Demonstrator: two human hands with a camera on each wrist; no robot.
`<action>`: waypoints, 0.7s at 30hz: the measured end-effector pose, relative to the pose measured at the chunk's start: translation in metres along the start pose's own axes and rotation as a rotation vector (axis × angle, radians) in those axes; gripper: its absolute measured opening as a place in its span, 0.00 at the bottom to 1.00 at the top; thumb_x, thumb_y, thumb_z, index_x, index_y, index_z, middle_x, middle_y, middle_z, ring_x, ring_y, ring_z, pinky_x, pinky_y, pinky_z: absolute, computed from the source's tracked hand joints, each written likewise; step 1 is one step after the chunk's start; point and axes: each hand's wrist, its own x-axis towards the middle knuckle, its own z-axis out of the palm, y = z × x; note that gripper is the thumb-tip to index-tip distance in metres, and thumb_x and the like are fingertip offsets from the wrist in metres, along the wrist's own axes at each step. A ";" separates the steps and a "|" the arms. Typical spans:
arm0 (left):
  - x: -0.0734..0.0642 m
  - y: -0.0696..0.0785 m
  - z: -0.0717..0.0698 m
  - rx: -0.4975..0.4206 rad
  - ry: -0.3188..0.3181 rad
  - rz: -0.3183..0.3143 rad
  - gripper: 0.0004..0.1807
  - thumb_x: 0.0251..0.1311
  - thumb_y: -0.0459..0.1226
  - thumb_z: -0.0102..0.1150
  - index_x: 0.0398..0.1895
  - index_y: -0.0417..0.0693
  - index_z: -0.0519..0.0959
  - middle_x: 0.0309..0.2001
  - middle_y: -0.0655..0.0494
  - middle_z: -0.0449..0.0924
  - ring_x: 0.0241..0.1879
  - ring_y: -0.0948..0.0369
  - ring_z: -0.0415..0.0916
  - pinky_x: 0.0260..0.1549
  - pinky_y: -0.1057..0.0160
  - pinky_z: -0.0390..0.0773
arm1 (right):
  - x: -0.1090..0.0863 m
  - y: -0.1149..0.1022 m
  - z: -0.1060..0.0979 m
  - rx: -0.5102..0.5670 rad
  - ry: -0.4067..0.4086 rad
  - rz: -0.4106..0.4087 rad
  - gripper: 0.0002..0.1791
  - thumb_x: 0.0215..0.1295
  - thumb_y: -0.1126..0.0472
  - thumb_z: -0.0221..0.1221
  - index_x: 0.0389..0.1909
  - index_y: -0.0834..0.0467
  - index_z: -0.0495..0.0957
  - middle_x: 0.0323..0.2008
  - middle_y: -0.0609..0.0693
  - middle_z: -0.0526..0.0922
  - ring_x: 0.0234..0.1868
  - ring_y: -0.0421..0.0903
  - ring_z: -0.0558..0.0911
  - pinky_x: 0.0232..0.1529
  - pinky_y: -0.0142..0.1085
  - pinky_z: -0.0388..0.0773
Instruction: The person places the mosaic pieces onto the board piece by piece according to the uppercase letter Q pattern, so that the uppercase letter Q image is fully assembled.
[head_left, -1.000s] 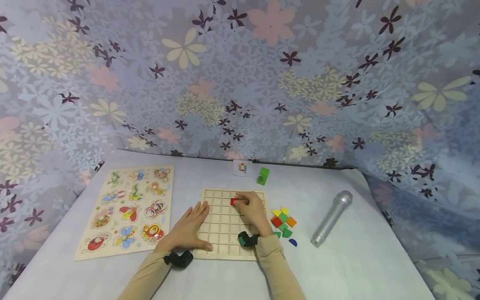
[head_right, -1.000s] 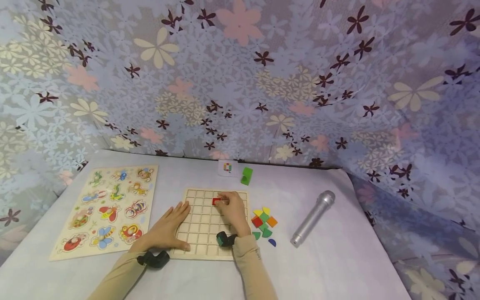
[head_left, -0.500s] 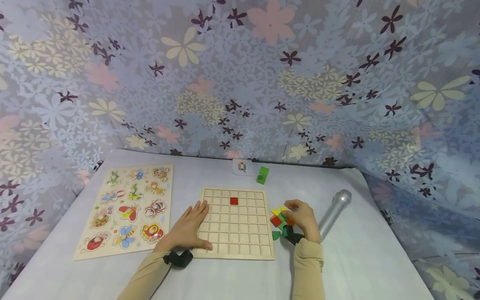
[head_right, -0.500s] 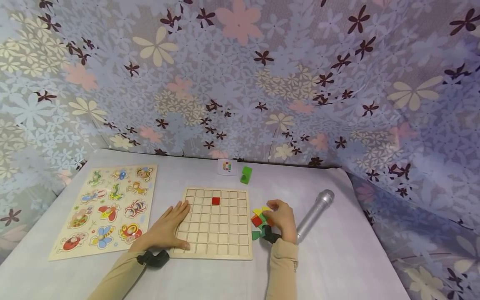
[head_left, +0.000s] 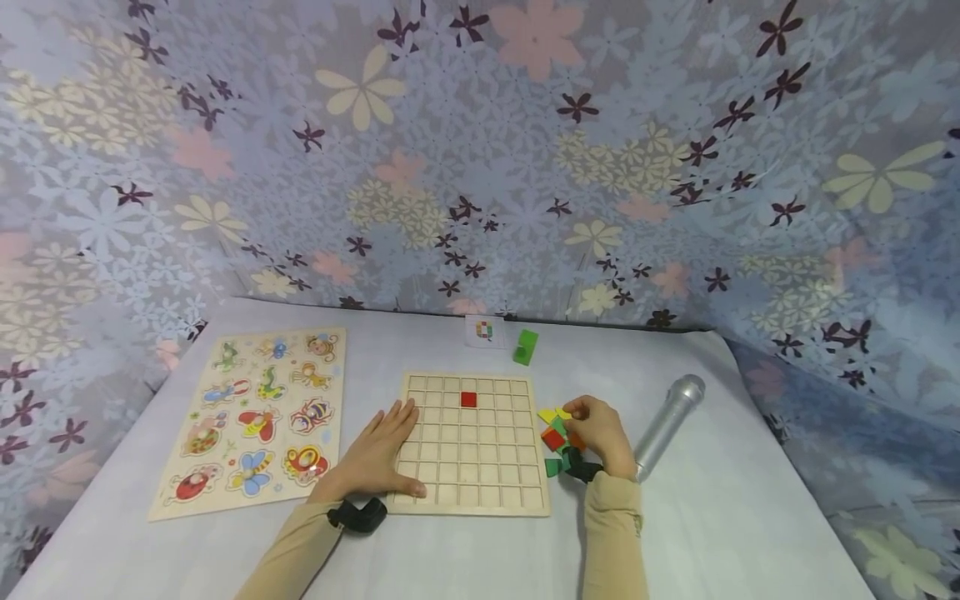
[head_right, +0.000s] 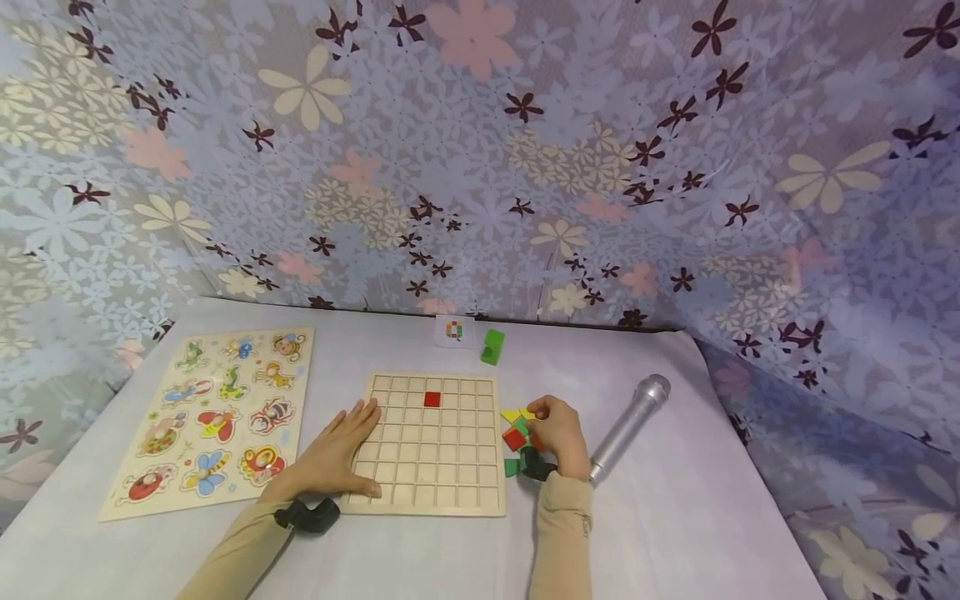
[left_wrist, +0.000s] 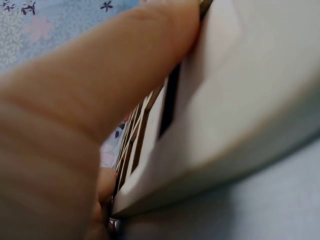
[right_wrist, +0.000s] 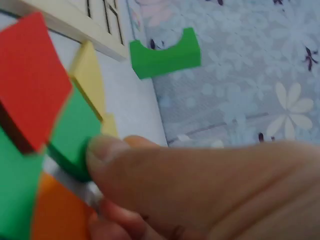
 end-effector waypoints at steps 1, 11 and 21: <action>0.000 0.000 0.000 0.005 -0.003 0.003 0.68 0.39 0.64 0.69 0.75 0.33 0.47 0.77 0.39 0.41 0.77 0.42 0.38 0.74 0.41 0.41 | 0.000 0.000 0.000 0.000 0.000 0.003 0.12 0.60 0.67 0.62 0.44 0.66 0.79 0.38 0.59 0.80 0.39 0.51 0.78 0.35 0.34 0.74; 0.001 -0.001 -0.001 -0.002 -0.001 0.005 0.68 0.39 0.64 0.70 0.75 0.34 0.47 0.77 0.39 0.41 0.77 0.42 0.37 0.74 0.41 0.41 | 0.006 0.002 0.008 0.001 0.083 0.044 0.14 0.64 0.62 0.60 0.47 0.66 0.78 0.36 0.59 0.80 0.34 0.49 0.77 0.31 0.34 0.73; 0.000 0.000 0.000 -0.002 0.002 0.000 0.68 0.39 0.64 0.70 0.75 0.33 0.47 0.77 0.39 0.41 0.77 0.42 0.38 0.74 0.41 0.41 | 0.003 -0.002 0.007 -0.019 0.079 0.036 0.11 0.62 0.62 0.63 0.39 0.67 0.80 0.37 0.62 0.83 0.35 0.51 0.80 0.34 0.39 0.79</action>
